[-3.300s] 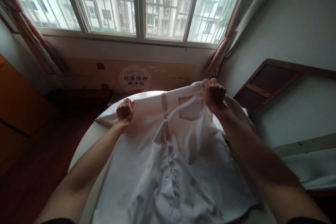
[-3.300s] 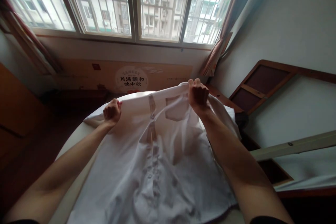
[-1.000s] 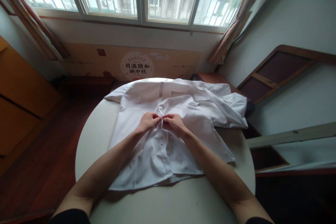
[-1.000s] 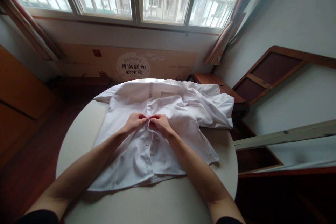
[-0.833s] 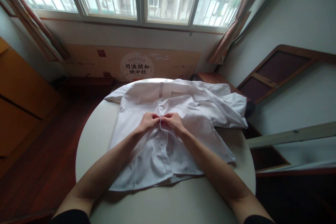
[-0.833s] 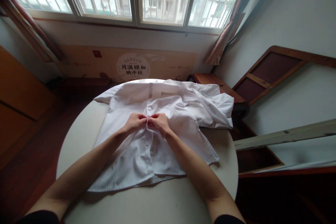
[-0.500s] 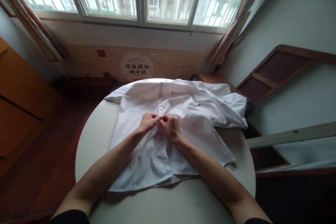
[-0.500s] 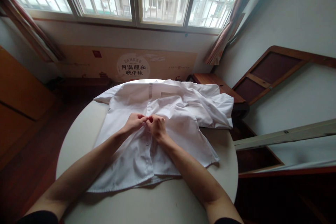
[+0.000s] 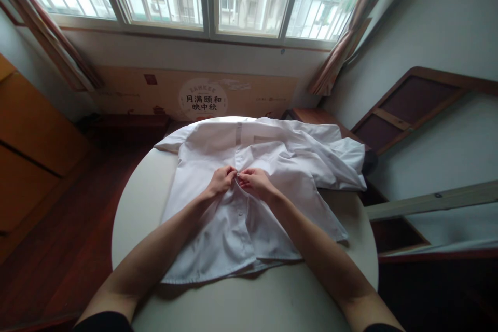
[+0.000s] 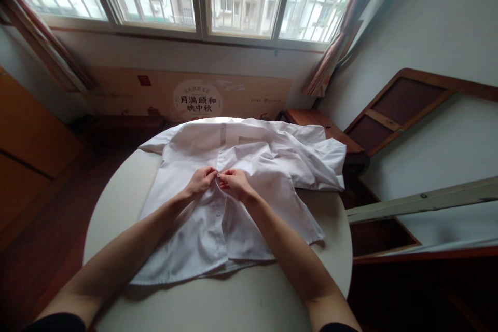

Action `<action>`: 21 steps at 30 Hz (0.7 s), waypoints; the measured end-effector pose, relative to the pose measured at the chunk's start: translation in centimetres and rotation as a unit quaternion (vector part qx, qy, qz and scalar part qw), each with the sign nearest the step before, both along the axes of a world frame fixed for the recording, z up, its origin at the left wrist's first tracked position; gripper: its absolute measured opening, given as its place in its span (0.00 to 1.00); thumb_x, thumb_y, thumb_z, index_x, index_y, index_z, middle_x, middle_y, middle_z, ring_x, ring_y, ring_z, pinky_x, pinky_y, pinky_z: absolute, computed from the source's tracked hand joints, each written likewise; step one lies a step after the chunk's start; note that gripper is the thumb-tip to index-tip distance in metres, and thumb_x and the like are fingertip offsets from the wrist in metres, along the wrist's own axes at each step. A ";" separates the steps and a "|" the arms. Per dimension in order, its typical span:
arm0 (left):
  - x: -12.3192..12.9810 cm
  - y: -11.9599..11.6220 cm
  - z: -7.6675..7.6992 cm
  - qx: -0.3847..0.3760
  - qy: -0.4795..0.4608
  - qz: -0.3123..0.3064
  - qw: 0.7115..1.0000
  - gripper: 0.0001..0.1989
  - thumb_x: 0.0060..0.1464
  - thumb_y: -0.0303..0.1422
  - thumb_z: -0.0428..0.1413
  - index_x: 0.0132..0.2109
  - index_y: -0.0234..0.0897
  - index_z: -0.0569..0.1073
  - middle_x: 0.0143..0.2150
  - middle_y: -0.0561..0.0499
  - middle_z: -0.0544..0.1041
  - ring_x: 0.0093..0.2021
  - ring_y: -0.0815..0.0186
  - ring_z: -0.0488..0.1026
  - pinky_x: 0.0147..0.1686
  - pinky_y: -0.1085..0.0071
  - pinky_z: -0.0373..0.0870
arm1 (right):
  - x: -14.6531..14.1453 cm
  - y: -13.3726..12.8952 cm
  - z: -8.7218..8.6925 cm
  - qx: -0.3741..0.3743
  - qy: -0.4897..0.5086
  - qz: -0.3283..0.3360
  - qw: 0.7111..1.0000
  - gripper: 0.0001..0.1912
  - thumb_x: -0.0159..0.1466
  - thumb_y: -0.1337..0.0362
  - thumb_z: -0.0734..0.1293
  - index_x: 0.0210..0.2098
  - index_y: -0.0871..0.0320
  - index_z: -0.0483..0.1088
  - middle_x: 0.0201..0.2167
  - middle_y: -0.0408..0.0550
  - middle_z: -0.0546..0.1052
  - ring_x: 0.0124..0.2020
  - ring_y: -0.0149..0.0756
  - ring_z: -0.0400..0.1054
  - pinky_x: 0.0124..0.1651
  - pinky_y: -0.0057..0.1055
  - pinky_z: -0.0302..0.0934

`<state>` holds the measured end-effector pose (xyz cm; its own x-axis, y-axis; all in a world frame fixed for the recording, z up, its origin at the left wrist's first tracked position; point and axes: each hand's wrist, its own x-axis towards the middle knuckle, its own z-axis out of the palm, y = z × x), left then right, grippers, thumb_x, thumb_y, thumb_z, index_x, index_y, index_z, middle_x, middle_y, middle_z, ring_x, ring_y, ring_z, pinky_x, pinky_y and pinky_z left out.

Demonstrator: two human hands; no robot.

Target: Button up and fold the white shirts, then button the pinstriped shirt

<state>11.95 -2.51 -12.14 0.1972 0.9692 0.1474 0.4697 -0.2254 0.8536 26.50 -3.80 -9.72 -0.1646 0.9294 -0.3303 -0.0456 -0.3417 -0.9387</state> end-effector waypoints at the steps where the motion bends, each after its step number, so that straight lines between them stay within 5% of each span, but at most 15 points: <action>1: -0.1 0.0 0.0 0.005 -0.008 -0.007 1.000 0.12 0.54 0.34 0.49 0.31 0.33 0.74 0.27 0.52 0.75 0.28 0.69 0.68 0.29 0.76 0.63 | 0.1 0.3 0.2 -0.027 0.021 0.020 0.999 0.04 0.55 0.71 0.67 0.24 0.64 0.69 0.17 0.42 0.69 0.18 0.23 0.63 0.25 0.20 0.60; 4: -0.2 0.0 -0.1 0.020 -0.006 -0.030 0.999 0.09 0.53 0.32 0.51 0.34 0.34 0.74 0.30 0.51 0.77 0.30 0.69 0.70 0.32 0.76 0.65 | 0.3 0.8 0.3 -0.047 0.013 0.029 0.998 0.05 0.58 0.72 0.65 0.25 0.64 0.68 0.18 0.42 0.68 0.18 0.22 0.62 0.25 0.21 0.61; 7: -0.4 -0.1 0.2 0.036 0.054 -0.018 0.998 0.08 0.52 0.30 0.52 0.38 0.34 0.75 0.34 0.49 0.78 0.33 0.68 0.72 0.35 0.74 0.65 | 0.5 0.0 0.5 0.061 -0.131 -0.018 0.989 0.04 0.61 0.69 0.62 0.30 0.62 0.67 0.22 0.43 0.69 0.21 0.27 0.65 0.29 0.26 0.63; 9: -0.7 -0.5 1.0 0.056 0.111 0.025 0.992 0.09 0.53 0.30 0.52 0.40 0.34 0.74 0.35 0.48 0.77 0.33 0.66 0.71 0.36 0.73 0.65 | 0.9 -1.8 0.9 0.196 -0.282 -0.027 0.939 0.04 0.60 0.66 0.64 0.34 0.61 0.68 0.28 0.47 0.72 0.28 0.32 0.67 0.35 0.31 0.64; 11: -1.2 -1.6 2.2 0.090 0.167 0.042 0.981 0.08 0.55 0.32 0.51 0.39 0.34 0.73 0.35 0.47 0.76 0.34 0.65 0.71 0.36 0.71 0.63 | 1.7 -4.7 1.5 0.330 -0.408 0.012 0.851 0.10 0.60 0.62 0.65 0.40 0.59 0.69 0.36 0.50 0.72 0.37 0.37 0.67 0.42 0.35 0.62; 13: -1.9 -3.7 3.6 0.125 0.217 -0.018 0.968 0.09 0.57 0.35 0.50 0.35 0.35 0.72 0.33 0.48 0.74 0.33 0.66 0.69 0.35 0.71 0.61 | 2.7 -8.2 2.2 0.408 -0.463 0.121 0.777 0.17 0.61 0.56 0.64 0.48 0.56 0.67 0.39 0.51 0.70 0.40 0.39 0.65 0.43 0.35 0.61; 15: -2.6 -6.7 4.7 0.143 0.252 -0.146 0.946 0.13 0.57 0.42 0.50 0.33 0.36 0.70 0.31 0.49 0.73 0.32 0.66 0.68 0.33 0.72 0.60 | 3.7 -11.5 2.7 0.419 -0.478 0.235 0.735 0.22 0.60 0.50 0.64 0.49 0.55 0.65 0.39 0.50 0.69 0.38 0.39 0.65 0.41 0.34 0.61; 18: -3.3 -11.5 4.7 0.152 0.289 -0.302 0.896 0.23 0.48 0.54 0.53 0.34 0.37 0.68 0.32 0.50 0.71 0.31 0.65 0.66 0.31 0.70 0.58 | 5.1 -15.1 2.6 0.405 -0.495 0.298 0.709 0.30 0.55 0.46 0.68 0.50 0.57 0.63 0.39 0.51 0.69 0.39 0.41 0.63 0.41 0.35 0.60; 21: -3.5 -14.9 3.3 0.177 0.336 -0.336 0.862 0.28 0.42 0.59 0.53 0.33 0.37 0.66 0.33 0.47 0.70 0.31 0.63 0.64 0.31 0.68 0.57 | 6.2 -16.4 1.6 0.422 -0.494 0.323 0.688 0.20 0.58 0.54 0.67 0.46 0.57 0.65 0.38 0.50 0.69 0.38 0.39 0.62 0.43 0.35 0.59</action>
<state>8.41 -17.44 -8.87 0.8528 0.5203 0.0442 0.4926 -0.8297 0.2626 32.69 -20.23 -8.11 -0.7159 0.6974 0.0342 0.6631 0.6943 -0.2796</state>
